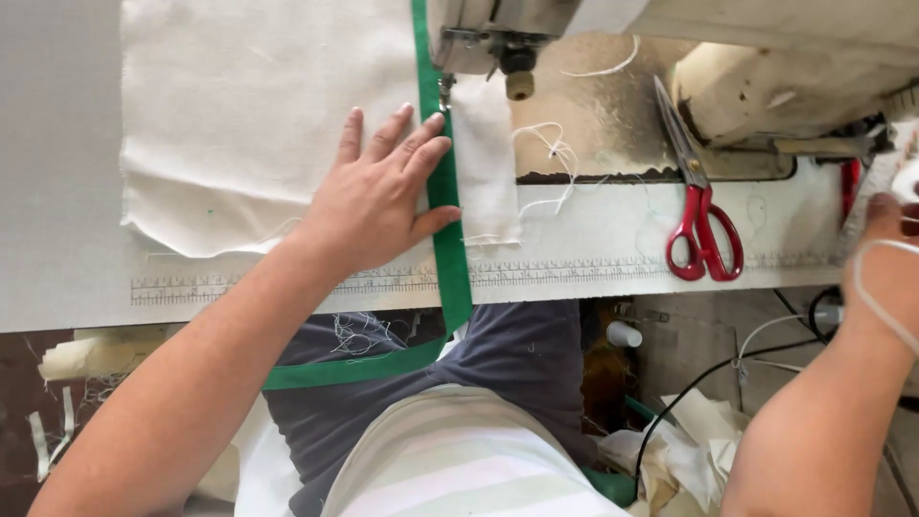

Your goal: Measuring, marking, cutting, and sewing green fabric straps onto a white bag panel using an industrial sewing machine.

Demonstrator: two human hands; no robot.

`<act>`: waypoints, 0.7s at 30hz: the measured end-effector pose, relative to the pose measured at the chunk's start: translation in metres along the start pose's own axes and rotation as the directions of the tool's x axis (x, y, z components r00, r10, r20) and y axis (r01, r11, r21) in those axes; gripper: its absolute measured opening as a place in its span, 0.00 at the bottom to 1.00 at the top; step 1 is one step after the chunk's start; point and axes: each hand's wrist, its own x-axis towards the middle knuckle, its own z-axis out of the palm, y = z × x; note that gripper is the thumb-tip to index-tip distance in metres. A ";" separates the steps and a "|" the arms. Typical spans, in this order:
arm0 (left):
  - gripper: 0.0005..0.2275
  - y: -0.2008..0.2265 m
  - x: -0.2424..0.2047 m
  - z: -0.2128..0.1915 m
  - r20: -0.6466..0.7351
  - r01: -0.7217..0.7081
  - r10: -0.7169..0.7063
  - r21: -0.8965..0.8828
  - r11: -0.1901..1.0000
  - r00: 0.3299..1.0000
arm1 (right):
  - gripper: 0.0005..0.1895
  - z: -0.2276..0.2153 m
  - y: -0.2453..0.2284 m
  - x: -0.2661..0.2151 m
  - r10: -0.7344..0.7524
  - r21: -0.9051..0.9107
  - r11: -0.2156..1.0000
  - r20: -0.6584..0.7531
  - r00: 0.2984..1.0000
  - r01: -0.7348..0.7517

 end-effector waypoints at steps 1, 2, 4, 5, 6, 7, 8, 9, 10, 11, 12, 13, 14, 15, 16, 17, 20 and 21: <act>0.37 -0.001 0.000 0.001 0.011 -0.005 0.005 0.030 1.000 1.000 | 0.12 -0.025 -0.063 -0.016 -0.088 0.263 0.960 -0.048 0.995 0.098; 0.38 -0.001 -0.001 0.003 0.029 -0.017 0.015 0.056 0.998 0.999 | 0.10 -0.062 -0.120 -0.047 -0.152 0.498 0.847 -0.110 0.982 0.187; 0.38 -0.002 -0.001 0.002 0.064 -0.013 0.009 0.064 0.998 0.998 | 0.16 -0.090 -0.215 -0.083 -0.241 0.625 0.769 0.084 0.967 0.137; 0.39 -0.002 -0.001 0.001 0.094 -0.014 0.007 0.076 0.997 0.996 | 0.26 -0.114 -0.263 -0.106 -0.348 0.729 0.682 0.249 0.904 0.062; 0.39 -0.002 -0.001 0.000 0.096 -0.017 0.010 0.074 0.997 0.995 | 0.26 -0.103 -0.280 -0.114 -0.344 0.727 0.684 0.250 0.905 0.059; 0.39 -0.001 -0.002 -0.001 0.089 -0.019 0.012 0.073 0.997 0.996 | 0.18 -0.092 -0.298 -0.122 -0.622 0.736 0.569 0.096 0.777 0.365; 0.40 -0.002 -0.003 -0.003 0.081 -0.014 0.008 0.076 0.997 0.997 | 0.18 -0.081 -0.317 -0.131 -0.838 0.699 0.362 -0.045 0.543 0.616; 0.40 -0.003 -0.006 -0.001 0.083 -0.012 0.005 0.077 0.997 0.997 | 0.18 -0.080 -0.326 -0.135 -0.839 0.702 0.360 -0.045 0.543 0.615; 0.40 -0.004 -0.008 0.001 0.018 -0.033 0.032 0.068 0.997 0.999 | 0.21 -0.078 -0.335 -0.139 -0.889 0.660 0.321 -0.038 0.456 0.680; 0.40 -0.005 -0.010 0.003 -0.048 -0.055 0.058 0.061 0.997 0.997 | 0.24 -0.077 -0.344 -0.142 -0.930 0.616 0.273 -0.025 0.366 0.738; 0.40 -0.005 -0.010 0.003 -0.048 -0.047 0.050 0.059 0.997 0.998 | 0.24 -0.077 -0.346 -0.142 -0.933 0.620 0.268 -0.025 0.359 0.738; 0.39 -0.006 -0.010 0.004 -0.034 -0.041 0.044 0.068 0.997 0.998 | 0.23 -0.077 -0.347 -0.143 -0.943 0.604 0.256 -0.017 0.334 0.755; 0.39 -0.006 -0.009 0.005 -0.021 -0.037 0.039 0.075 0.997 0.999 | 0.23 -0.078 -0.347 -0.142 -0.951 0.586 0.245 -0.008 0.308 0.772; 0.39 -0.006 -0.010 0.004 -0.021 -0.030 0.032 0.070 0.997 0.999 | 0.23 -0.080 -0.347 -0.141 -0.954 0.589 0.241 -0.005 0.301 0.772; 0.39 -0.007 -0.010 0.005 -0.022 -0.037 0.039 0.079 0.996 0.999 | 0.22 -0.081 -0.347 -0.139 -0.958 0.609 0.221 -0.012 0.287 0.762; 0.39 -0.007 -0.009 0.005 -0.023 -0.044 0.046 0.087 0.995 0.999 | 0.22 -0.082 -0.346 -0.136 -0.962 0.629 0.201 -0.020 0.274 0.751; 0.39 -0.008 -0.010 0.002 -0.016 -0.039 0.040 0.064 0.997 0.999 | 0.22 -0.083 -0.347 -0.135 -0.964 0.633 0.209 0.006 0.265 0.745; 0.39 -0.008 -0.010 0.002 -0.018 -0.036 0.037 0.055 0.998 0.999 | 0.22 -0.082 -0.347 -0.135 -0.966 0.633 0.209 0.014 0.260 0.745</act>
